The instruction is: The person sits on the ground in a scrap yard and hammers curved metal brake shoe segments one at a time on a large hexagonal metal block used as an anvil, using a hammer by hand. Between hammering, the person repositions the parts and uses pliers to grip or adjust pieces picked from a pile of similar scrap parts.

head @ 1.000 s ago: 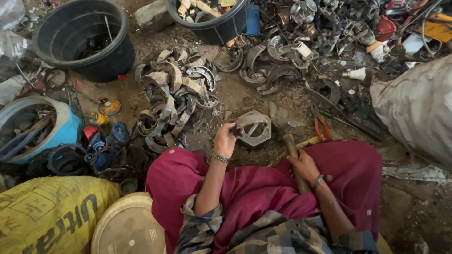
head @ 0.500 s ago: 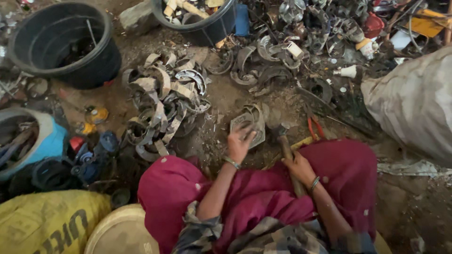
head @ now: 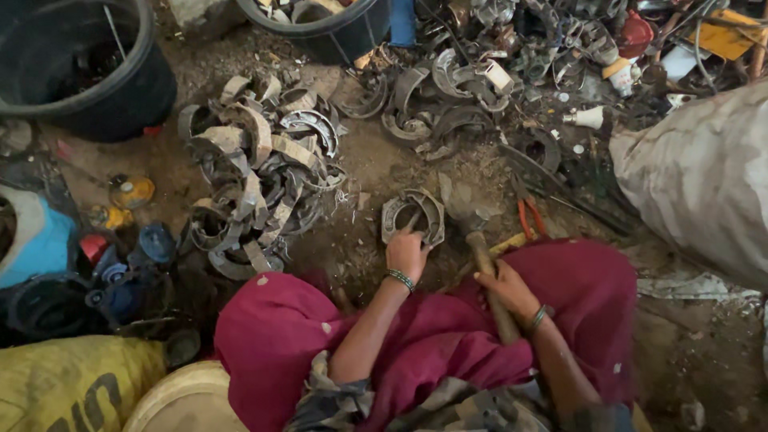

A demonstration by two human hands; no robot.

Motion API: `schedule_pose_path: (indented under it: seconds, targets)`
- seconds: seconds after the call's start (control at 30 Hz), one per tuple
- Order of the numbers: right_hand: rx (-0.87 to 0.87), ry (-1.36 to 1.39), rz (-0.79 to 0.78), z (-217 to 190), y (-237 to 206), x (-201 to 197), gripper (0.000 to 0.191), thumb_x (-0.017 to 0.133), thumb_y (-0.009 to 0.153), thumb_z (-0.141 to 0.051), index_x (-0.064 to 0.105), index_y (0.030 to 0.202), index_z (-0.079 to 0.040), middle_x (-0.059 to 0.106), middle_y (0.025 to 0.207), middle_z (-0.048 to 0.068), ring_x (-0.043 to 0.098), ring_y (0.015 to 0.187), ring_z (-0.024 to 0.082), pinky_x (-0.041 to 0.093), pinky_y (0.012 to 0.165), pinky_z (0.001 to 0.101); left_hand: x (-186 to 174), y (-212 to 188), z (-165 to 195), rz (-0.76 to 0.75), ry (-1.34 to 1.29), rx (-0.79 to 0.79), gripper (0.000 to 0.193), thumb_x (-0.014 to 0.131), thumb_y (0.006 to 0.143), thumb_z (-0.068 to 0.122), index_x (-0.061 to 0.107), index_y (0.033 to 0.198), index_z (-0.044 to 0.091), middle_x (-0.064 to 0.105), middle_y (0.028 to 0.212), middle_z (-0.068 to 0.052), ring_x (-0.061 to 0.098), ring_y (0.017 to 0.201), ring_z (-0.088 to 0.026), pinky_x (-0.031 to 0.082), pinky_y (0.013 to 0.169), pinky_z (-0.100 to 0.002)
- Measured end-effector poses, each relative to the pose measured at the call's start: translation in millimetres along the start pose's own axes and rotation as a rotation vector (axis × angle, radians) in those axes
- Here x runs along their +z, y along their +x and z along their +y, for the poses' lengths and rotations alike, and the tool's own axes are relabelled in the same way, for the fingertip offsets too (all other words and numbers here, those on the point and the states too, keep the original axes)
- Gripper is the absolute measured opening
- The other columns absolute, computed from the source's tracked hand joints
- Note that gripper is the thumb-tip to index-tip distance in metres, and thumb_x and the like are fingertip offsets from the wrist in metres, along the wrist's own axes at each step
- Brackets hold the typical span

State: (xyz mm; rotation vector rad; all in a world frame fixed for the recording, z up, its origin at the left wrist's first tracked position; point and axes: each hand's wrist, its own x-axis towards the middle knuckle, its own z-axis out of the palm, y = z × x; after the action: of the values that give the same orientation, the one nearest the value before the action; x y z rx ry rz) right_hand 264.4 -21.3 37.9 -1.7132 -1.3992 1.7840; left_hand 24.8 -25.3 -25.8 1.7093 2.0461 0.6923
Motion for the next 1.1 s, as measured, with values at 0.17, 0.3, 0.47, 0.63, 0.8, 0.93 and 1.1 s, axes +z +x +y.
schedule_pose_path:
  seconds: [0.17, 0.3, 0.47, 0.63, 0.8, 0.93, 1.1]
  targets:
    - [-0.025, 0.132, -0.109, 12.4, 22.3, -14.2, 0.031, 0.07, 0.093, -0.023, 0.062, 0.111, 0.002, 0.068, 0.075, 0.007, 0.064, 0.058, 0.017, 0.053, 0.052, 0.0324, 11.2, 0.3, -2.3, 0.13, 0.101, 0.154, 0.012, 0.08, 0.08, 0.016, 0.072, 0.088, 0.009, 0.066, 0.097, -0.012, 0.064, 0.101, -0.034, 0.054, 0.08, -0.046]
    - [-0.095, -0.089, 0.081, 17.9, 15.9, -4.6, 0.047, 0.073, 0.088, -0.022, 0.056, 0.124, 0.003, 0.071, 0.074, 0.013, 0.066, 0.058, 0.021, 0.054, 0.052, 0.0368, 18.4, 2.6, -6.0, 0.127, 0.217, 0.252, 0.021, 0.076, 0.068, 0.009, 0.07, 0.088, 0.009, 0.066, 0.099, -0.011, 0.062, 0.104, -0.032, 0.056, 0.081, -0.042]
    - [-0.385, -0.435, 0.395, 1.5, -32.5, 21.0, 0.07, 0.078, 0.084, -0.026, 0.051, 0.141, 0.003, 0.072, 0.082, 0.019, 0.071, 0.069, 0.026, 0.057, 0.061, 0.0413, 23.9, 8.3, -4.1, 0.117, 0.256, 0.251, 0.014, 0.073, 0.079, 0.011, 0.071, 0.092, 0.009, 0.065, 0.102, -0.01, 0.062, 0.109, -0.03, 0.056, 0.085, -0.041]
    - [-0.785, -0.539, 0.641, -54.5, -92.3, 15.0, 0.071, 0.081, 0.084, -0.017, 0.048, 0.144, 0.0, 0.071, 0.113, 0.024, 0.073, 0.095, 0.028, 0.062, 0.076, 0.0404, 18.7, 7.8, -4.0, 0.065, 0.219, 0.262, 0.017, 0.069, 0.074, 0.011, 0.073, 0.091, 0.008, 0.067, 0.1, -0.012, 0.063, 0.105, -0.031, 0.056, 0.082, -0.042]
    - [-0.959, 0.04, 0.471, -70.6, -115.3, 6.1, 0.051, 0.074, 0.103, -0.014, 0.036, 0.137, -0.009, 0.068, 0.106, 0.013, 0.073, 0.078, 0.015, 0.063, 0.068, 0.0325, 20.0, 7.1, 4.8, 0.041, 0.247, 0.221, 0.015, 0.067, 0.077, 0.011, 0.074, 0.09, 0.009, 0.067, 0.099, -0.01, 0.063, 0.104, -0.03, 0.056, 0.081, -0.043]
    - [-0.647, -0.342, 0.613, -23.9, -68.6, 8.6, 0.057, 0.075, 0.089, -0.014, 0.044, 0.135, -0.002, 0.069, 0.091, 0.021, 0.07, 0.067, 0.028, 0.057, 0.054, 0.0415, 28.6, 8.6, 0.2, 0.097, 0.244, 0.245, 0.011, 0.067, 0.081, 0.012, 0.074, 0.089, 0.01, 0.067, 0.098, -0.011, 0.064, 0.104, -0.03, 0.058, 0.081, -0.041]
    - [-0.461, -0.684, 0.317, 25.9, -3.1, 15.4, 0.068, 0.072, 0.083, -0.026, 0.043, 0.138, 0.001, 0.071, 0.086, 0.028, 0.068, 0.075, 0.047, 0.053, 0.059, 0.0529, 28.2, 16.5, 6.4, 0.02, 0.476, 0.189, 0.014, 0.066, 0.073, 0.011, 0.076, 0.082, 0.012, 0.067, 0.1, -0.011, 0.064, 0.104, -0.029, 0.059, 0.076, -0.037]
